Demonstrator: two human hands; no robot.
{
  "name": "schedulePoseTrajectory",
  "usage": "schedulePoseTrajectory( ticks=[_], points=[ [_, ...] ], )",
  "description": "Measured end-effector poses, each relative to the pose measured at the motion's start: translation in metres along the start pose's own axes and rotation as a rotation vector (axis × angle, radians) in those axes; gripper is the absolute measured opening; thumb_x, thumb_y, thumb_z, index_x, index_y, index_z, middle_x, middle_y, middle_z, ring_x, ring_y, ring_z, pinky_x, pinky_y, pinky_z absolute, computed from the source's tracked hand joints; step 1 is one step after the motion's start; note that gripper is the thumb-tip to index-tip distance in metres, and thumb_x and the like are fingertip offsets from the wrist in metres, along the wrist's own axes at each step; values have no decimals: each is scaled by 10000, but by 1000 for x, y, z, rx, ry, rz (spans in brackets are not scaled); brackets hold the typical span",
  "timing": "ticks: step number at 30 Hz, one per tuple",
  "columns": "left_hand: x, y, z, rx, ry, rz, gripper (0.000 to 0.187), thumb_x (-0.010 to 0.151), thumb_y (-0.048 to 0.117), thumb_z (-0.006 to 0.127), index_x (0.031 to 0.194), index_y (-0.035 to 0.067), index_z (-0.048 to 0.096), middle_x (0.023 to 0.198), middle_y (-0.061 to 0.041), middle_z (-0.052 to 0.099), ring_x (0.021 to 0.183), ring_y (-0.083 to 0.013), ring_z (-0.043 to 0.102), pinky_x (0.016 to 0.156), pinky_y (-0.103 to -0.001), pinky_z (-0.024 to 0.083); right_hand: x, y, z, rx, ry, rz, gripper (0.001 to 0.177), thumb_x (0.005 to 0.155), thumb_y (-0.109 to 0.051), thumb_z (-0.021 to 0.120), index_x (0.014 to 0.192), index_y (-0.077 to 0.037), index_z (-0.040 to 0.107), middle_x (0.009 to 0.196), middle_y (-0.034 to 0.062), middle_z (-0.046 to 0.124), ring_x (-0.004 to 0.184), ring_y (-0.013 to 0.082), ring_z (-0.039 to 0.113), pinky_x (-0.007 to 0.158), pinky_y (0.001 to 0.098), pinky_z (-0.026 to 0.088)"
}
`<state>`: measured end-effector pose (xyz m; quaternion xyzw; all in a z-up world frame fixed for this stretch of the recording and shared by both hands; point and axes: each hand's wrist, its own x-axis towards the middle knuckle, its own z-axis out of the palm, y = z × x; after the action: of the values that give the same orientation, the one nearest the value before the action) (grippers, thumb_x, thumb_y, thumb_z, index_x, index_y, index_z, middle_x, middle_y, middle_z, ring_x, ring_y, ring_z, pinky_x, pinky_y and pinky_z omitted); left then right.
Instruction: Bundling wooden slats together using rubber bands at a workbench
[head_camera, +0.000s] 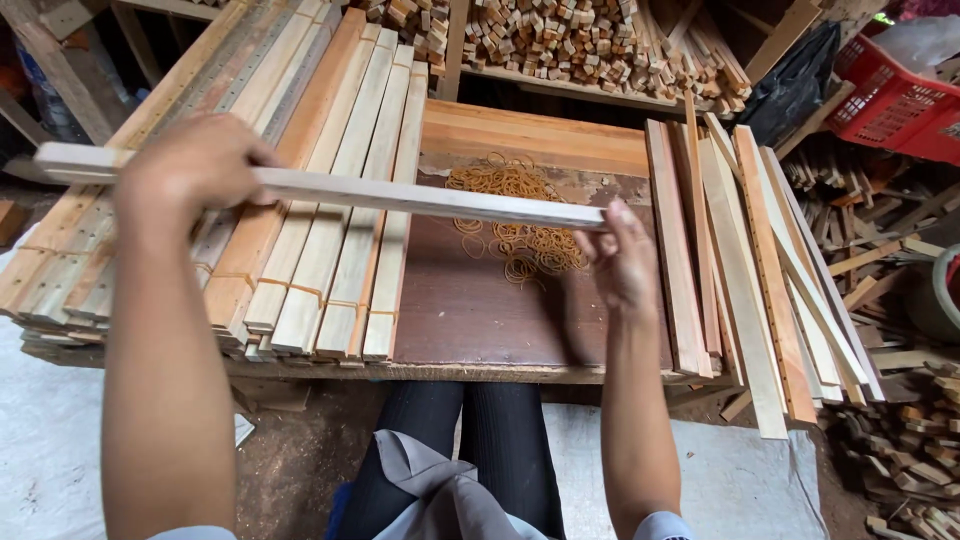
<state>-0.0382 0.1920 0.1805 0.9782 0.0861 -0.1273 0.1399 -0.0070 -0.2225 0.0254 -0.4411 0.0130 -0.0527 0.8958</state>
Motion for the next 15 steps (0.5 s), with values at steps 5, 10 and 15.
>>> schedulePoseTrajectory(
  ticks=[5,10,15],
  points=[
    [6,-17,16,38,165,-111,497,920,-146,540,1240,169,754,1451,-113,589,1312,-334,566,1060,-528,567,9,42,16,-40,100,-2,206,919,-79,745,1108,-12,697,917,35,667,747,79,654,748,291,682],
    [36,58,81,45,382,393,575,665,167,897,1221,123,760,1144,-185,700,1148,-417,658,1018,-594,484,48,73,-29,-103,88,-50,424,944,-191,770,1243,56,599,1017,139,743,814,287,787,780,413,682],
    [88,169,184,47,374,644,793,621,-2,894,1364,30,619,1297,-227,624,1314,-386,543,1165,-652,287,60,82,-45,-137,91,-29,432,941,-215,774,1243,48,612,1021,143,748,832,277,791,802,418,677]
  ],
)
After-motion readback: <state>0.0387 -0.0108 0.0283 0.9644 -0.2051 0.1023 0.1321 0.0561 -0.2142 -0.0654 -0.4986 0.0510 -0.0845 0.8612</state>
